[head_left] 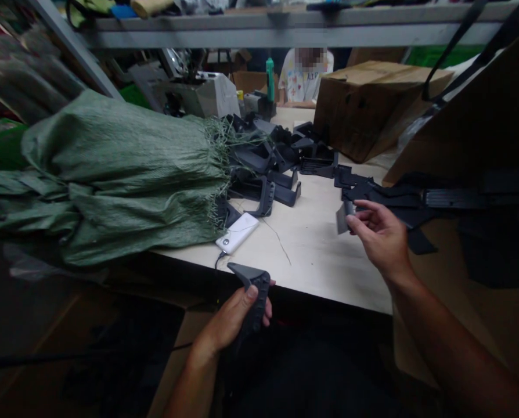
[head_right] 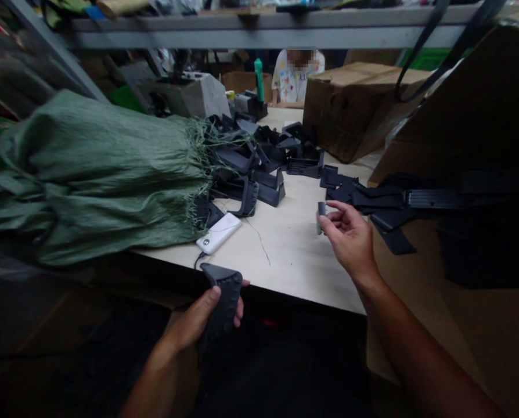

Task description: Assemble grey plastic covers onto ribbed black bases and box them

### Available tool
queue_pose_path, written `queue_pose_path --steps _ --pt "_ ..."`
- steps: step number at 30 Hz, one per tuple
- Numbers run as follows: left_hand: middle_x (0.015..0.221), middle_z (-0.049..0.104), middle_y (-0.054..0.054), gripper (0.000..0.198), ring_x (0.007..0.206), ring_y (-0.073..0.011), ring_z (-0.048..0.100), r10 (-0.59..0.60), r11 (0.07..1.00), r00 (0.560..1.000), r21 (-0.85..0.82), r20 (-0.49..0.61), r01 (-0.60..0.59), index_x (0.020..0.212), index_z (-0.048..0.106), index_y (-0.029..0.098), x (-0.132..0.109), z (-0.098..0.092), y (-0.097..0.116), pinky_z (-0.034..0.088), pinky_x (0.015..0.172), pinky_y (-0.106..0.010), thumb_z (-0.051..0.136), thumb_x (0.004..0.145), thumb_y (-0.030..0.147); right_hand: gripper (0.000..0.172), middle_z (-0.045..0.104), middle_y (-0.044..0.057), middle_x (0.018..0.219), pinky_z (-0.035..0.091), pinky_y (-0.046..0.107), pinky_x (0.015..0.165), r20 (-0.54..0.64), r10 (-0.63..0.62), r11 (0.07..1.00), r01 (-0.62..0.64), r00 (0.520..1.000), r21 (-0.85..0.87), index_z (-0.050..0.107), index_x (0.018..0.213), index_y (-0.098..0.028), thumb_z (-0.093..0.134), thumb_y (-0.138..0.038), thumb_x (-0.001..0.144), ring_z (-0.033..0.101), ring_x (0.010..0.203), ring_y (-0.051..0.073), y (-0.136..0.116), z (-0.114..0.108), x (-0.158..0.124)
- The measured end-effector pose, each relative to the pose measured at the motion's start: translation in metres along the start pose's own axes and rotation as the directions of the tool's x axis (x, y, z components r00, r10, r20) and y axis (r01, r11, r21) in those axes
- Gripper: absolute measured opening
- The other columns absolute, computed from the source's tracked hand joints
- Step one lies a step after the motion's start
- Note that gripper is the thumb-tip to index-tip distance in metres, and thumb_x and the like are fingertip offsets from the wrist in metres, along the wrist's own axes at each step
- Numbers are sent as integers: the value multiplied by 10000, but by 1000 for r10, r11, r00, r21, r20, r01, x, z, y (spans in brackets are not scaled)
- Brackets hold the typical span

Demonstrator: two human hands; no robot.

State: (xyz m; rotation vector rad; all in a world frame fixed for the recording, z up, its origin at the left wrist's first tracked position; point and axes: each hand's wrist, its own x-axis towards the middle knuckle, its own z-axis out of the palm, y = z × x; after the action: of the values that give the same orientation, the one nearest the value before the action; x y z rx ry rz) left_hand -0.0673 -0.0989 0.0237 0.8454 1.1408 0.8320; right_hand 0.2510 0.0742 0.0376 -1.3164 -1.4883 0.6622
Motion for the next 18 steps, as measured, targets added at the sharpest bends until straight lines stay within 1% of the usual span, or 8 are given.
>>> queue_pose_path --steps 1,3,5,7,10,13,16,18 --pt "922 747 -131 785 753 -242 710 -1 998 1000 -65 21 2 1355 672 145 0 0 0 530 698 -339 483 942 785 539 730 59 961 602 360 716 -2 81 992 -80 997 98 615 1337 -216 726 -496 890 702 763 211 6 4 -2" --pt "894 738 -135 876 716 -241 706 16 975 999 -223 42 -6 1347 665 127 2 2 -1 527 662 -336 396 926 847 664 733 52 940 623 366 706 47 240 959 -244 970 146 565 1369 -201 725 -588 854 722 744 210 27 10 -11" --pt "864 729 -136 930 697 -251 706 57 929 998 -367 24 -44 1323 663 110 3 4 0 542 664 -358 338 912 879 735 740 60 908 632 385 689 105 341 934 -349 934 70 559 1370 -183 703 -663 833 744 729 231 50 11 -22" --pt "865 732 -145 939 717 -269 717 101 882 994 -459 -32 -104 1288 669 92 4 5 0 567 697 -392 329 909 881 709 745 75 858 622 414 685 152 381 924 -380 912 -35 619 1324 -171 723 -661 823 750 713 265 64 4 -34" --pt "931 757 -163 909 811 -297 748 140 819 984 -545 -112 -179 1291 668 74 4 6 -2 603 795 -441 406 910 857 585 778 133 932 588 479 808 185 315 884 -216 931 -415 711 1289 -191 736 -589 860 758 846 333 62 -14 -38" --pt "1035 782 -174 884 933 -318 766 154 737 977 -642 -145 -211 1321 661 83 10 10 -5 605 928 -511 549 871 837 619 764 194 1199 550 522 940 304 212 701 72 929 -709 680 1395 -185 709 -560 904 729 1071 396 49 -21 -25" --pt "1110 787 -177 882 1029 -331 764 174 662 976 -718 -131 -214 1320 665 89 21 19 -7 587 999 -546 666 817 813 720 671 194 1425 518 521 1055 522 135 725 275 842 -632 634 1464 -183 804 -492 836 658 1258 405 48 -13 -5" --pt "1140 784 -184 865 1071 -339 757 185 620 976 -756 -118 -209 1298 678 86 29 26 -7 573 1028 -558 714 796 789 696 652 164 1467 488 522 1115 623 107 771 331 775 -544 666 1436 -211 849 -398 791 629 1317 393 53 -5 6"
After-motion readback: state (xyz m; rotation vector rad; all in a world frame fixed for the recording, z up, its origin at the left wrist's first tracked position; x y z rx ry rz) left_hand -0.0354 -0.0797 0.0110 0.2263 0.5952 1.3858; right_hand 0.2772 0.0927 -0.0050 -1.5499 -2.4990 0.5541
